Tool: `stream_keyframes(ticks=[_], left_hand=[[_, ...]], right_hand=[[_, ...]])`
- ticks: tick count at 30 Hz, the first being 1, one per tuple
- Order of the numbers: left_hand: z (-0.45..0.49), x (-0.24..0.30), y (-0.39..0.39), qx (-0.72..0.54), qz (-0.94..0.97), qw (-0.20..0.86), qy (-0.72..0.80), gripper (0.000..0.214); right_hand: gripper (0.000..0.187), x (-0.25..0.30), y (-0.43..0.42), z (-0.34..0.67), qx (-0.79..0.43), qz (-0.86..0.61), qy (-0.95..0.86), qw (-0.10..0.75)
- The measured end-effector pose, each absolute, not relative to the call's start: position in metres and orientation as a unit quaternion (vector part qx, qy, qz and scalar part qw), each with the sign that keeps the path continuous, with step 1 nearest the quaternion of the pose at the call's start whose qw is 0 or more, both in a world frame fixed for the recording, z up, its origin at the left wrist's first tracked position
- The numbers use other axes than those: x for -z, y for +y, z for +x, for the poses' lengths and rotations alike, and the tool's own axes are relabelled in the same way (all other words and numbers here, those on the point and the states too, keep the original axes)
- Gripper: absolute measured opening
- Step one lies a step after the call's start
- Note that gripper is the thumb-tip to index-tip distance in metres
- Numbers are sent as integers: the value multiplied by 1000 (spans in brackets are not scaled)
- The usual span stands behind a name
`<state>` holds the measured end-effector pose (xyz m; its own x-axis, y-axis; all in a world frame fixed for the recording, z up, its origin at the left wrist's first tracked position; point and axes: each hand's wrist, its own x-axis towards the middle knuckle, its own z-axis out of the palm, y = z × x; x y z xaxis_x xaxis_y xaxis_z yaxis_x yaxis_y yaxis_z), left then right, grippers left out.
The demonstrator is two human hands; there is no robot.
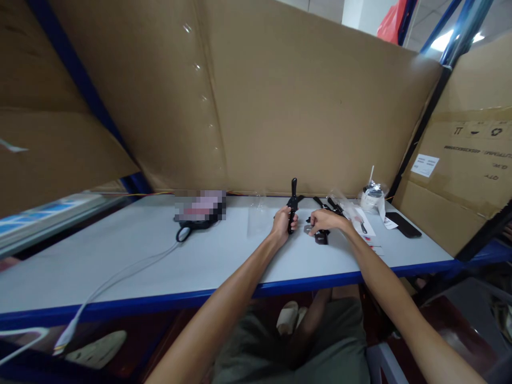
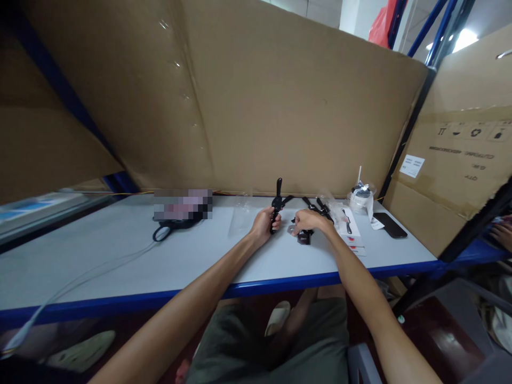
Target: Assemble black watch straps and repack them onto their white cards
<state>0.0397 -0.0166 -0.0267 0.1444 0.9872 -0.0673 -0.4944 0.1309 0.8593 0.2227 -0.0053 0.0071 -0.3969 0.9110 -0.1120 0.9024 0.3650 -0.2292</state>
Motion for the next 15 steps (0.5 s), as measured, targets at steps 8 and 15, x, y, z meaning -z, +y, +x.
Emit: stream_keyframes(ticks=[8, 15], left_hand=[[40, 33, -16, -551, 396, 647, 347, 15], [45, 35, -18, -540, 429, 622, 369, 18]], right_hand=[[32, 2, 3, 217, -214, -541, -798, 157], [23, 3, 8, 222, -391, -557, -668, 300]])
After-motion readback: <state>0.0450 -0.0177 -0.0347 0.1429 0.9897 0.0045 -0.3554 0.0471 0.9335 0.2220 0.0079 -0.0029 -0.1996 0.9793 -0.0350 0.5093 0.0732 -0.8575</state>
